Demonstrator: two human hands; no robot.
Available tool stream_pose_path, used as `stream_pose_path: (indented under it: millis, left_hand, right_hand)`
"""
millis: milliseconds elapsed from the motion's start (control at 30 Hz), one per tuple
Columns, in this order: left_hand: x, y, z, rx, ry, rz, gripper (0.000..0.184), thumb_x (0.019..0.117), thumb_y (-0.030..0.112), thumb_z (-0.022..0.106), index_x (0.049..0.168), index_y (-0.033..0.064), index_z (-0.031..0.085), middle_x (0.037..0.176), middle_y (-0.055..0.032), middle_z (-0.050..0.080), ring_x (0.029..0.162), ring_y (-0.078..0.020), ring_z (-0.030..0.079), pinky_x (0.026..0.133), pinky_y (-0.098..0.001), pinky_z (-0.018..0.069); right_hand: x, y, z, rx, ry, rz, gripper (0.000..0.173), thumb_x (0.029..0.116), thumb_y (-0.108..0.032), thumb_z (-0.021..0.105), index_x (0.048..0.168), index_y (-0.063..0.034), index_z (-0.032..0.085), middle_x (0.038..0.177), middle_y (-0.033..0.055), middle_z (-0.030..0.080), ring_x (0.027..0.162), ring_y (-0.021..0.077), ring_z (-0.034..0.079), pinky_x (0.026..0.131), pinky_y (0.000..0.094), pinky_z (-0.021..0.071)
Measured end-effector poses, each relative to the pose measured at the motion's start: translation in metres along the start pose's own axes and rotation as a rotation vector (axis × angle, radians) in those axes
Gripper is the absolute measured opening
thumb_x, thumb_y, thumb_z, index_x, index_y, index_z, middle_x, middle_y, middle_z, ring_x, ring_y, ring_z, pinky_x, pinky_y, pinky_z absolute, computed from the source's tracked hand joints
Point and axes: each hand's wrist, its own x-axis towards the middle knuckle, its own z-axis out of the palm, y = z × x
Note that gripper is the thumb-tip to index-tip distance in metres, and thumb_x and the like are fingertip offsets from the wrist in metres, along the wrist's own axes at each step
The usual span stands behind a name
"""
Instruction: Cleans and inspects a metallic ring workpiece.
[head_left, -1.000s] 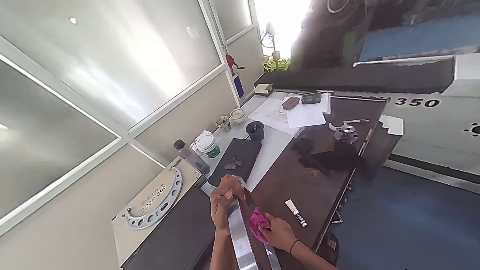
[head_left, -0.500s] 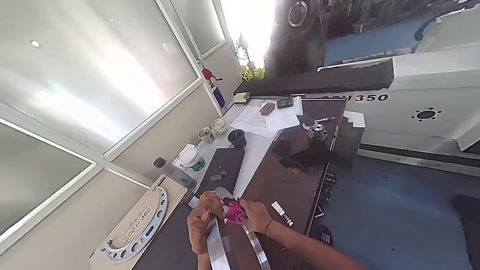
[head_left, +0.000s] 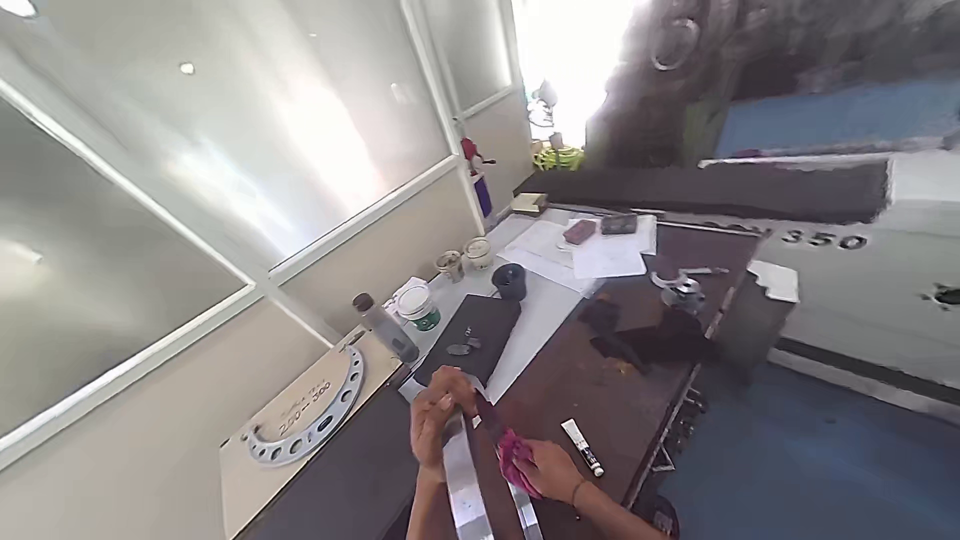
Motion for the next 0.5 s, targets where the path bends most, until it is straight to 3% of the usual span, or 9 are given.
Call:
stream_pose_path:
  millis: [100,300,500]
  left_hand:
    - [0.001,0.003,0.004,0.029,0.046,-0.021,0.049,0.1064,0.046,0.041,0.077,0.0182,0.069,0.078,0.0091,0.067,0.088,-0.0032,0.063,0.095,-0.0254,0.0458]
    - [0.000,0.005,0.009,0.014,0.026,0.036,0.055,0.1072,0.047,0.037,0.073,0.0145,0.064,0.072,0.0068,0.062,0.085,-0.0044,0.060,0.093,-0.0256,0.0426]
    - [-0.002,0.015,0.012,0.028,0.015,0.052,0.054,0.1076,0.047,0.038,0.071,0.0151,0.061,0.070,0.0061,0.060,0.082,-0.0056,0.059,0.092,-0.0271,0.0422]
  right_hand:
    - [-0.020,0.007,0.010,0.020,-0.057,0.052,0.045,0.1020,-0.045,0.056,0.117,-0.0064,0.072,0.109,0.0187,0.073,0.107,0.0357,0.069,0.095,0.0600,0.0510]
    - [-0.048,-0.007,0.008,-0.090,-0.147,0.142,0.045,0.1008,-0.044,0.059,0.115,-0.0033,0.072,0.110,0.0224,0.072,0.109,0.0403,0.068,0.093,0.0627,0.0500]
    - [-0.020,-0.019,0.001,-0.146,0.076,0.069,0.044,0.1033,-0.041,0.053,0.123,-0.0052,0.068,0.110,0.0207,0.073,0.109,0.0387,0.069,0.092,0.0601,0.0515]
